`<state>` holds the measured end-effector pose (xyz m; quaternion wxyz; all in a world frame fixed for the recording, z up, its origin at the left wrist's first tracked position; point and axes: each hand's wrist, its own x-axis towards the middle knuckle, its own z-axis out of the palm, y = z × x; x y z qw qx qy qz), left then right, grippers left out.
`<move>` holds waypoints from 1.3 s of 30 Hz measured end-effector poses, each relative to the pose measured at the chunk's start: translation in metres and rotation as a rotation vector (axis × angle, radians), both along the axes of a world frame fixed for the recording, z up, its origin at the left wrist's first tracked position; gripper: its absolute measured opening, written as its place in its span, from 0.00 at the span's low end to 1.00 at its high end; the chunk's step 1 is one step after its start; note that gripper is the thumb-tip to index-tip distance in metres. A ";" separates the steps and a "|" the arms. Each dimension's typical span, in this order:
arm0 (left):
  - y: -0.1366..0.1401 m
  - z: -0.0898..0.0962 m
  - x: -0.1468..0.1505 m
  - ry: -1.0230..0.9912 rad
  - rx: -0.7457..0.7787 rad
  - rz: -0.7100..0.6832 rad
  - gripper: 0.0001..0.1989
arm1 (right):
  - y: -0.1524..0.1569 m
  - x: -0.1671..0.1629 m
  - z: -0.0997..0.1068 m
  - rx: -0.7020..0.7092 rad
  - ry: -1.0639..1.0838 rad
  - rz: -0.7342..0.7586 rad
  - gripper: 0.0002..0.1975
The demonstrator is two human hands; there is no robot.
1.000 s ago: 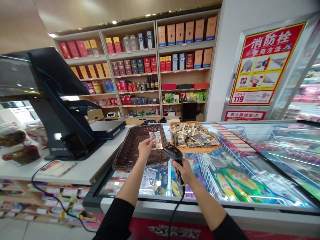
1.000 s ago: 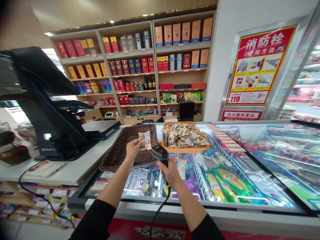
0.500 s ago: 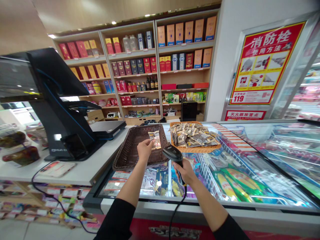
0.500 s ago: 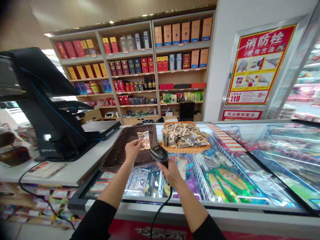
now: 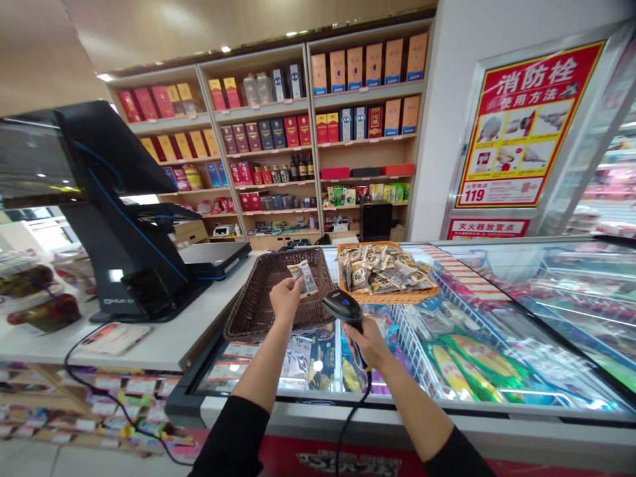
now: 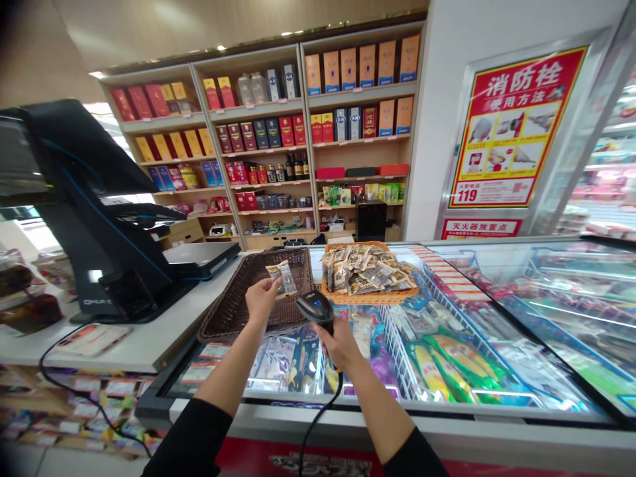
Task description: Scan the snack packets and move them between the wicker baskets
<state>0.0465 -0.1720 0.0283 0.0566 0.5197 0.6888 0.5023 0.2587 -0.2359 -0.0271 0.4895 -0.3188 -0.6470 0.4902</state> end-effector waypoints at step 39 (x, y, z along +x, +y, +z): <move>0.110 0.066 0.150 0.622 0.008 -0.435 0.16 | 0.062 0.002 -0.022 0.007 0.751 -0.698 0.19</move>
